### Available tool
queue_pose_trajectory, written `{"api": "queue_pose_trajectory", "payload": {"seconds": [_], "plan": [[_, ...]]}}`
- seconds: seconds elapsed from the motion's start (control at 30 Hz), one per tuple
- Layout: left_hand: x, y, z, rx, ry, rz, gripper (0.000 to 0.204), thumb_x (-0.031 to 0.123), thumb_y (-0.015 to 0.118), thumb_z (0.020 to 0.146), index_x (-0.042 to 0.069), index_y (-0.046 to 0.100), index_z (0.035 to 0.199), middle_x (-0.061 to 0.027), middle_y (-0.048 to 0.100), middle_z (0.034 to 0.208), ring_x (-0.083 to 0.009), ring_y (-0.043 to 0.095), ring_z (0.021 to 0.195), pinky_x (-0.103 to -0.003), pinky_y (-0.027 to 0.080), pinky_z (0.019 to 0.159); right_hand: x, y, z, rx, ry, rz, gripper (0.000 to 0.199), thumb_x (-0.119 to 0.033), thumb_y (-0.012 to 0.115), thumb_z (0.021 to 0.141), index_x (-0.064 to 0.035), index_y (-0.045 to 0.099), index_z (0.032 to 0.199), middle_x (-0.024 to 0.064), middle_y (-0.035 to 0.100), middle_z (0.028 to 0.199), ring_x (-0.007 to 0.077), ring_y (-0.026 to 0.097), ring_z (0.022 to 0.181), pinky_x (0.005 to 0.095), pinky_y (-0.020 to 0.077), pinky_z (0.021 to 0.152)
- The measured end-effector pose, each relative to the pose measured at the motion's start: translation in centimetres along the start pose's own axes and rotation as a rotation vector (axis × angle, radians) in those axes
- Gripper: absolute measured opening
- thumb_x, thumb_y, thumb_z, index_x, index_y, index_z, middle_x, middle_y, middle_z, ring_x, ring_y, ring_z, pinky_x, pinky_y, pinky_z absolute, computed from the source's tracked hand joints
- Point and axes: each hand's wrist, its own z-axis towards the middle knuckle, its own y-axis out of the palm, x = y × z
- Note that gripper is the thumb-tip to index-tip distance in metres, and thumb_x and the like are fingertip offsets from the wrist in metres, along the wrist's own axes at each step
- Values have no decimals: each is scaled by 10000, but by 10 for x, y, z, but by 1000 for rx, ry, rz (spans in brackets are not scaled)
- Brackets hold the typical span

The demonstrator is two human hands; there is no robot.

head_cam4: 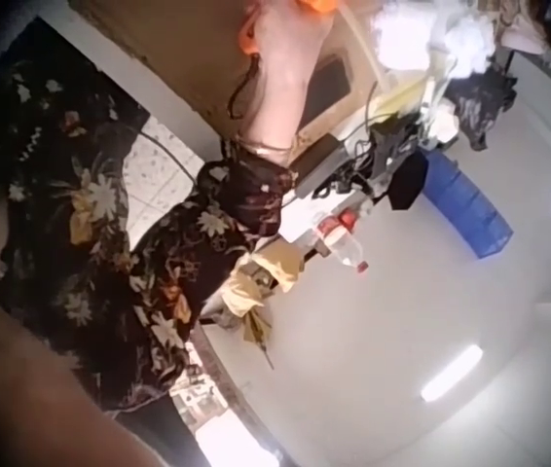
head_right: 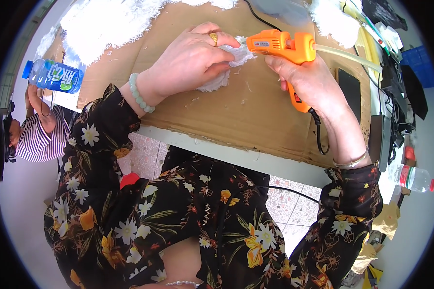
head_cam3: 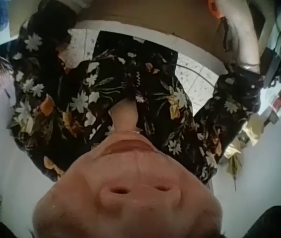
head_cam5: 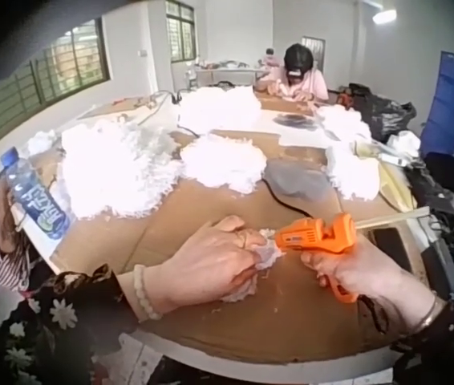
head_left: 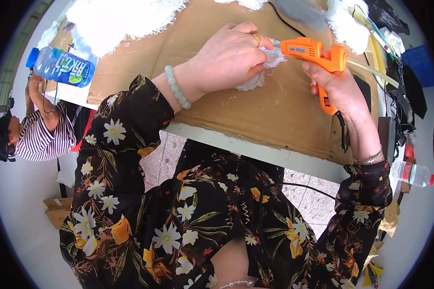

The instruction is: Using a hot glue gun to attach fluffy white material to a base plate to assemble a toy or craft item.

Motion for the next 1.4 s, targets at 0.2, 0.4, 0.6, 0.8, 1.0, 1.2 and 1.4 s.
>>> {"api": "queue_pose_trajectory", "payload": {"seconds": [0.2,0.4,0.6,0.8,1.0,1.2,1.4], "plan": [[-3,5,-1,-6,-7,-12,49,151,639,671,116,670,659,51,649,936,-213,516,910,-338,441,677,4,-5,-11,-21,22,-15,251,-221,635,833,-43,552,988,-4,537,780,77,491,581,219,425,545],[-4,2,-5,-18,-35,28,52,160,642,664,118,671,652,54,647,916,-206,506,930,-341,418,645,0,-2,-15,-55,26,-5,237,-222,633,832,-44,563,973,-5,536,771,78,494,580,220,426,541],[-2,7,-2,-27,-7,47,57,164,642,664,119,678,661,43,647,895,-210,509,937,-346,419,662,2,-3,-15,8,27,5,233,-227,629,837,-44,567,968,-14,525,750,78,493,577,219,426,538],[-1,4,-3,-3,-15,48,69,170,642,681,117,685,677,42,646,894,-206,513,934,-342,418,719,6,-5,-13,-23,25,-13,249,-231,636,836,-45,556,981,-10,529,755,79,493,573,215,424,535],[-4,6,-5,-28,-53,6,61,169,646,691,115,668,705,36,638,906,-213,512,960,-362,416,728,4,-2,-16,-54,39,-3,260,-234,640,834,-42,552,986,-10,534,769,79,491,583,220,425,544],[-8,7,-6,-14,-103,-56,120,184,658,697,113,618,784,27,613,969,-233,505,985,-383,411,775,4,1,-16,-79,35,22,260,-222,635,831,-37,547,991,-6,538,783,78,485,597,222,426,556],[-7,3,-2,-77,-127,-78,130,192,666,699,112,625,793,12,606,978,-231,504,988,-385,411,807,1,4,-16,-108,11,5,263,-218,632,831,-38,547,1002,-12,533,767,76,481,591,220,422,549]]}}
